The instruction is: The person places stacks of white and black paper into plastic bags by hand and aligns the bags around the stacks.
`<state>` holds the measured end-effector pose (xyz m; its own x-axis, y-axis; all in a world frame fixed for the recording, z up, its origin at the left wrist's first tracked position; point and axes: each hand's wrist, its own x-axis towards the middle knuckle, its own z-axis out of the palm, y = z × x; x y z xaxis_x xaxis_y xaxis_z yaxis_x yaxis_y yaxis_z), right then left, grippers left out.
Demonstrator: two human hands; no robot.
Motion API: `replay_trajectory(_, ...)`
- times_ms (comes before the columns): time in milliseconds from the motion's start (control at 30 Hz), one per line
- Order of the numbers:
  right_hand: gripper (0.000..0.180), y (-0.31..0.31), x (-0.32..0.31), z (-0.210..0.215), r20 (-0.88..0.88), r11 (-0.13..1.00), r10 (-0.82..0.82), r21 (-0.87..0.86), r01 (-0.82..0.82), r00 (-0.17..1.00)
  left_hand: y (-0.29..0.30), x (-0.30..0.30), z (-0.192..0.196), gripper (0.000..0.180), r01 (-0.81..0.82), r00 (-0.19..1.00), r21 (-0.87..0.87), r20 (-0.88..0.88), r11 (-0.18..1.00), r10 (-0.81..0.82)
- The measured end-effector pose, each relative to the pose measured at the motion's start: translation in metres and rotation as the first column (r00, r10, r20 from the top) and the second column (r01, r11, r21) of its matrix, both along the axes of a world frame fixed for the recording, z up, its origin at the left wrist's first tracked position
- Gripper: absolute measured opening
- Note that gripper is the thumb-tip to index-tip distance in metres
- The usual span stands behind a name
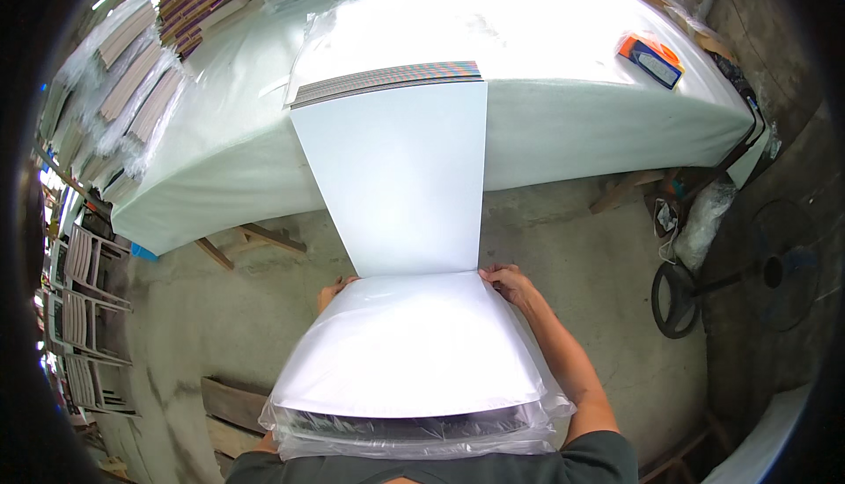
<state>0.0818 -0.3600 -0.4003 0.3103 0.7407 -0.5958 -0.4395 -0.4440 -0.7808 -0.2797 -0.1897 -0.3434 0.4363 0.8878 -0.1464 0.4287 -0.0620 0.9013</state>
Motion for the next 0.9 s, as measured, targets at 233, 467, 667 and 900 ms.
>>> replay_trajectory(233, 0.018, 0.059, 0.056, 0.164, 0.605, 0.938, -0.284, 0.336, 0.085, 0.744, 0.065, -0.044, 0.065, 0.028, -0.362, 0.914, 0.579, 0.067, 0.73, 0.4)
replay_trajectory(467, 0.016, 0.193, 0.09, 0.38, 0.865, 0.683, -0.355, 0.499, -0.534, 0.356, 0.15, 0.084, 0.32, 0.036, -0.114, 0.94, 0.721, 0.301, 0.683, -0.161)
replay_trajectory(667, 0.018, 0.284, 0.098, 0.366, 0.984, 0.764, 0.173, -0.113, -0.635, 0.034, 0.239, 0.18, 0.324, 0.033, 0.459, 0.885, 0.594, -0.236, 0.661, -0.402)
replay_trajectory(900, 0.036, 0.299, 0.119, 0.374, 0.986, 0.788, 0.005, 0.099, -0.607, 0.166, 0.239, 0.225, 0.323, 0.075, 0.573, 0.809, 0.49, -0.213, 0.657, -0.547)
